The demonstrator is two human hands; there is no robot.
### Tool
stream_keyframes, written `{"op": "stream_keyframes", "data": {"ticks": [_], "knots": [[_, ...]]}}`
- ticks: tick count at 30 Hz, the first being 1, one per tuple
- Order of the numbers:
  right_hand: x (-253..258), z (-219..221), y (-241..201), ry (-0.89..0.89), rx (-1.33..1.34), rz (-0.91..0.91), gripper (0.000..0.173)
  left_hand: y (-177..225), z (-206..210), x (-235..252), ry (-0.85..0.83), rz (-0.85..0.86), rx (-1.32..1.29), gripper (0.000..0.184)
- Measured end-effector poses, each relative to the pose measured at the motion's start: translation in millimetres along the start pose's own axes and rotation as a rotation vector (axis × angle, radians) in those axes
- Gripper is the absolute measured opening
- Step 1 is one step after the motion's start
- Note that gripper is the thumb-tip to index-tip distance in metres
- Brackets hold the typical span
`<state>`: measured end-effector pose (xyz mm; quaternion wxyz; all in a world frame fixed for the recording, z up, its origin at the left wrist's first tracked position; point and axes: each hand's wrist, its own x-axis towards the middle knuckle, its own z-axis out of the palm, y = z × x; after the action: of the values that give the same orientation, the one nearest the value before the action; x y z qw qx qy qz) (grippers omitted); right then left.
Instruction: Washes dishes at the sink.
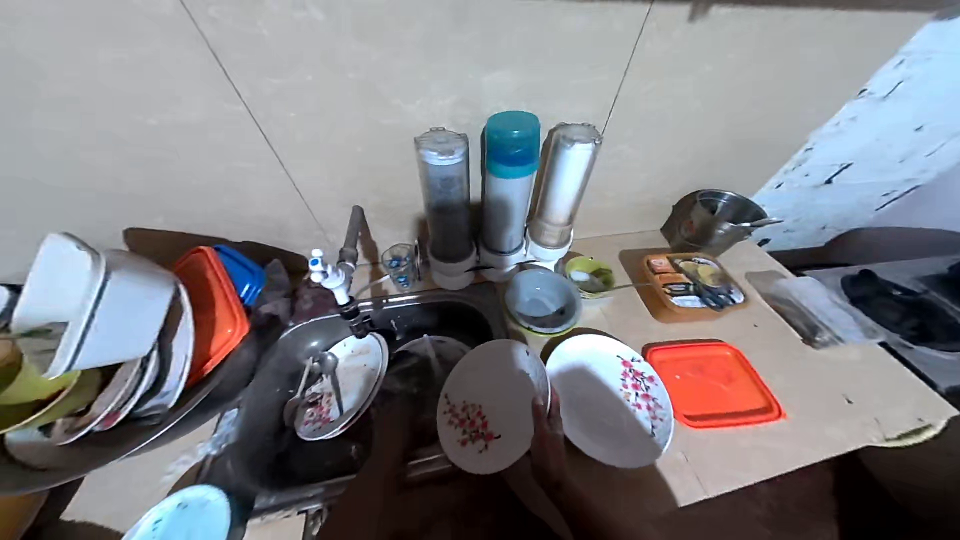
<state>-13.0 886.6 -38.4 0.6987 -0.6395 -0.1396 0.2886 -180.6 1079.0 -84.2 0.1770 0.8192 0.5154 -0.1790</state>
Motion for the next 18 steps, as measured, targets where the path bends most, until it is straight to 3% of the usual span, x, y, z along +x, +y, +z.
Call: {"op": "stream_keyframes", "data": {"ticks": [3,7,10,14,16,18], "knots": [[-3.5,-4.3,-2.5,-0.021,0.05,0.037,0.06,-11.0,-6.5,9.1,0.008,-0.051,-0.267,0.05],[2.3,-6.2,0.4,-0.053,0.067,0.141,0.059,11.0,-39.6,-21.5,0.439,-0.034,-0.708,0.042],[14.5,3.5,16.9,-0.156,0.053,0.214,0.055,60.3,-60.0,-59.1,0.323,0.196,-0.557,0.039],[18.0,26.7,20.8,-0.186,0.177,0.287,0.046,101.1,-7.9,-68.0,0.238,0.747,-0.517,0.043],[15.7,21.4,18.7,-0.166,0.165,0.276,0.042,99.2,-5.8,-63.5,0.302,0.795,-0.578,0.04],[11.1,4.1,16.8,-0.11,0.055,0.238,0.043,82.3,-28.2,-55.0,0.399,0.614,-0.644,0.036]]}}
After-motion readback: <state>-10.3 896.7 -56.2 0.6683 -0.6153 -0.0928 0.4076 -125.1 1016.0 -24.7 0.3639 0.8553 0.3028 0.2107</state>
